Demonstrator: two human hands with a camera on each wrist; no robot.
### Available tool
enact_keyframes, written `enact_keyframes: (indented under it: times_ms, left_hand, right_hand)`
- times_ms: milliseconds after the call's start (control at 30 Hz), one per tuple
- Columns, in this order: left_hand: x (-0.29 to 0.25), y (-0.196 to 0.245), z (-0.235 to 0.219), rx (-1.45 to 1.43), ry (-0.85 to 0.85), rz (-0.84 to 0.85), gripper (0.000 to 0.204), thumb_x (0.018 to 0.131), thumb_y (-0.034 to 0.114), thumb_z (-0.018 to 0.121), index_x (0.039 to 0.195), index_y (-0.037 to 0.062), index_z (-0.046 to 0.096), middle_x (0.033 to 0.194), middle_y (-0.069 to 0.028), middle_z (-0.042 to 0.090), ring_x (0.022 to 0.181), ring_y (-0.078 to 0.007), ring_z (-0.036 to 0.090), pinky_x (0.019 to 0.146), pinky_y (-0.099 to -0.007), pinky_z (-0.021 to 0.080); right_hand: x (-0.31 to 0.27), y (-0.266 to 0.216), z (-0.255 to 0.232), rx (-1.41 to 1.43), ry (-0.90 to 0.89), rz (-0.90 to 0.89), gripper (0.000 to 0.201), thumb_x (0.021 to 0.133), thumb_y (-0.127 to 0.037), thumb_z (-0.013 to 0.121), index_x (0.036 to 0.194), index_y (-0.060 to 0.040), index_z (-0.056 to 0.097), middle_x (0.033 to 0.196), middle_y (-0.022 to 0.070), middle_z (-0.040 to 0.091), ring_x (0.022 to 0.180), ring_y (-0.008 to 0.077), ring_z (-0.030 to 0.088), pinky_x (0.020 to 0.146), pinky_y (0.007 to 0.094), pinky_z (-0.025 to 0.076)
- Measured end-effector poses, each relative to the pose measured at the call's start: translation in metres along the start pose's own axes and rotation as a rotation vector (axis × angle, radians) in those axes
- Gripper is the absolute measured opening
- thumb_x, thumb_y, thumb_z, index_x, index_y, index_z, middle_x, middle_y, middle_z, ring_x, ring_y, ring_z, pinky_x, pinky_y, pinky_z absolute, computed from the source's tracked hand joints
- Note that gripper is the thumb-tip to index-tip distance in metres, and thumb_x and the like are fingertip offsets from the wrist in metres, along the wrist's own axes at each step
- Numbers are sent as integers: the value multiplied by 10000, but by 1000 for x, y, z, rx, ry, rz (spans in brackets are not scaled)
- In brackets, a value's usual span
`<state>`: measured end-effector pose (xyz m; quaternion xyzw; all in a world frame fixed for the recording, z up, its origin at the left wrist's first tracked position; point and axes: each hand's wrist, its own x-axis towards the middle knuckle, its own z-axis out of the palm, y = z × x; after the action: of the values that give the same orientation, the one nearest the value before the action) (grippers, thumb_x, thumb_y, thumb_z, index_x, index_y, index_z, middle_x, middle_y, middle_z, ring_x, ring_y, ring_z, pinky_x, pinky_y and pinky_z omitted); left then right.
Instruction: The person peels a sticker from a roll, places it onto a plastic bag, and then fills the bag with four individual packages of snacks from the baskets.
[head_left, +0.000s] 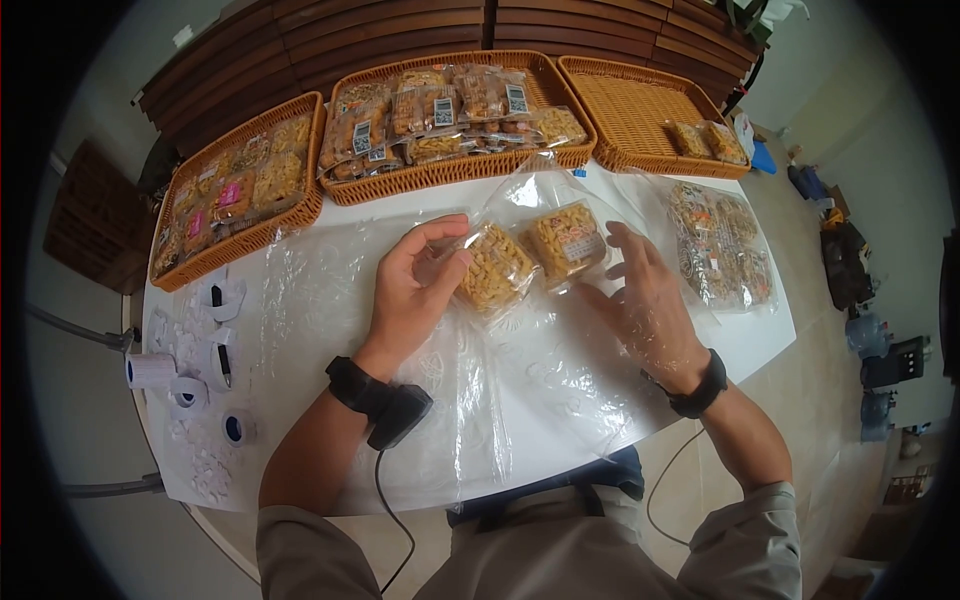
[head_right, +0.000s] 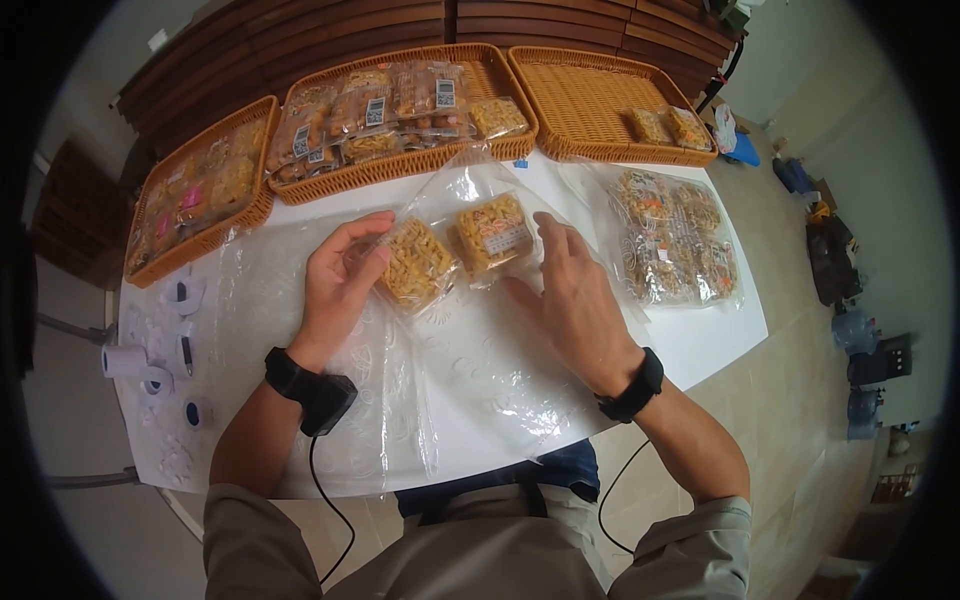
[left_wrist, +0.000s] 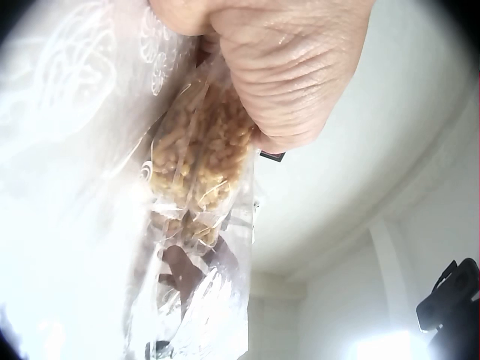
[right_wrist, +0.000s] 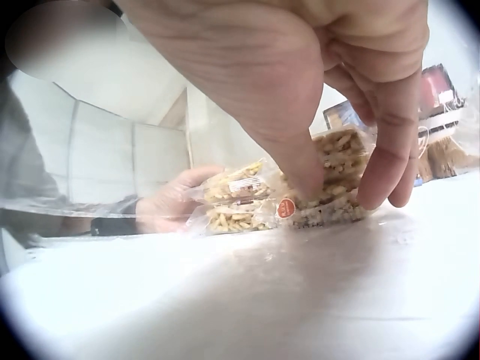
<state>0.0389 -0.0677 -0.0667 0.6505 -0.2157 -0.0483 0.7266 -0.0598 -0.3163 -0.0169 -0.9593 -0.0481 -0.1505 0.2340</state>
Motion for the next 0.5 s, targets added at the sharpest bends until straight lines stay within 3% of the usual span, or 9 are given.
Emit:
enact_keyframes:
  times_ms: [167,267,367,500]
  left_hand:
    - [0,-2,0,3,-3,5,277,924,15,650,1197,-24,621,1304,-115,616,1210,-170,566,1057,-302,429]
    - [0,-1,0,13,-1,2,280,924,21,651,1199,-24,622,1289,-109,626,1199,-165,571,1047,-296,432]
    - [0,-1,0,27,2,-6,280,925,28,649,1199,-22,624,1268,-100,638,1174,-154,578,1031,-290,436]
    - [0,-1,0,20,2,-14,277,926,40,649,1197,-15,632,1235,-88,655,1112,-132,585,1002,-284,444]
  right_hand:
    - [-1,-1,-7,20,-55,44,394,865,-138,736,1062,54,455,960,275,624,784,431,633,700,455,527]
    - [2,-6,-17,71,-214,229,333,895,-140,718,996,39,455,878,258,649,727,364,666,661,388,528]
    - [13,-19,-27,296,-332,500,282,928,-130,709,988,4,468,973,199,681,834,196,702,673,292,552]
    - [8,7,-4,768,-187,386,288,969,-153,660,1106,46,503,1072,169,679,948,180,685,825,296,564]
